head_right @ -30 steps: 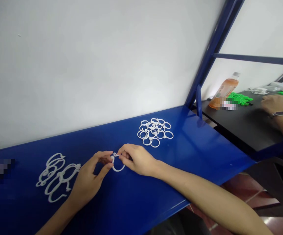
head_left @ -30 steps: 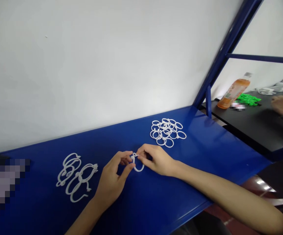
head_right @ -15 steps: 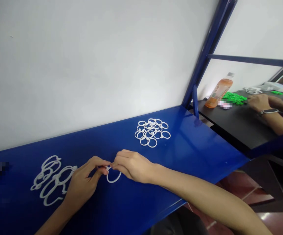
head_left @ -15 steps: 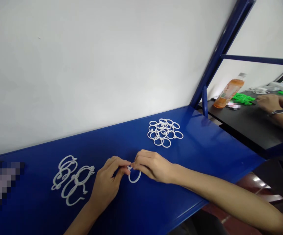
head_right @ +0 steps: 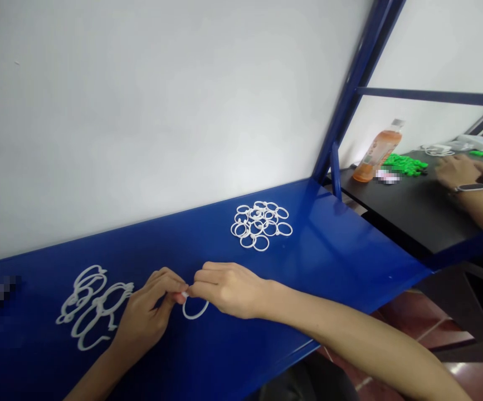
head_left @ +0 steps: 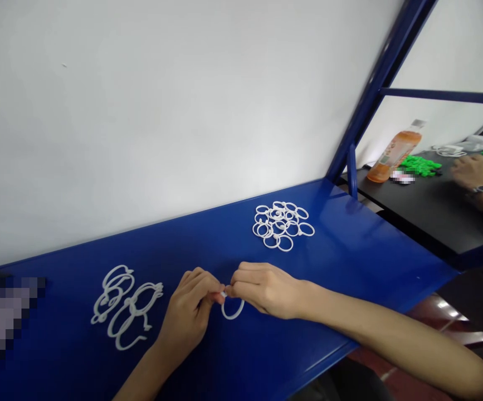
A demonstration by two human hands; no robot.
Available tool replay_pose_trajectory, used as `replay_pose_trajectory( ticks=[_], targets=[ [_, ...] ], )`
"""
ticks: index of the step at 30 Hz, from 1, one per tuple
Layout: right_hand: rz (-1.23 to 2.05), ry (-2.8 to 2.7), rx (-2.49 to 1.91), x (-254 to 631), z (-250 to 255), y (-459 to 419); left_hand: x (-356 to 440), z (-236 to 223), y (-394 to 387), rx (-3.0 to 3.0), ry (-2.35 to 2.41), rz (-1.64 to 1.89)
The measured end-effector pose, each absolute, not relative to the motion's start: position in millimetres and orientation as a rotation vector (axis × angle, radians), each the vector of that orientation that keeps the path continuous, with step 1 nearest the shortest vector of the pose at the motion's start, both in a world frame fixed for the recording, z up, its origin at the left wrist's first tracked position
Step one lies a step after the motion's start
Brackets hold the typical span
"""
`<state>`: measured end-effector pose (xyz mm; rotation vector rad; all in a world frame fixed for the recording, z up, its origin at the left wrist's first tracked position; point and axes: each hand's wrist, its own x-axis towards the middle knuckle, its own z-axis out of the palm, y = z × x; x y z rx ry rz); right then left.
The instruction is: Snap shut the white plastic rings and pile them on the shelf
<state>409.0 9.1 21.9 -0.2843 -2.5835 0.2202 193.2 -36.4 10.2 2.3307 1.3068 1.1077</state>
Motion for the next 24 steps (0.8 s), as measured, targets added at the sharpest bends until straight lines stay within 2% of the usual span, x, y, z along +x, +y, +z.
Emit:
replay_pose_trajectory(
  ticks=[7,15,24],
  targets=[
    [0.124,-2.608,-0.532,418.3,27.1,26.7,175.9,5.6,-23.4,2.433,1.575,0.812],
    [0.226,-2.478,-1.014,503.5,41.9,62.7,102.7,21.5,-7.5,2.334,2.078,0.396],
    [0.26,-2.408,-1.044,545.8,15.7,81.3,71.6,13.8,-4.2,2.306,2.004,0.188]
  ],
)
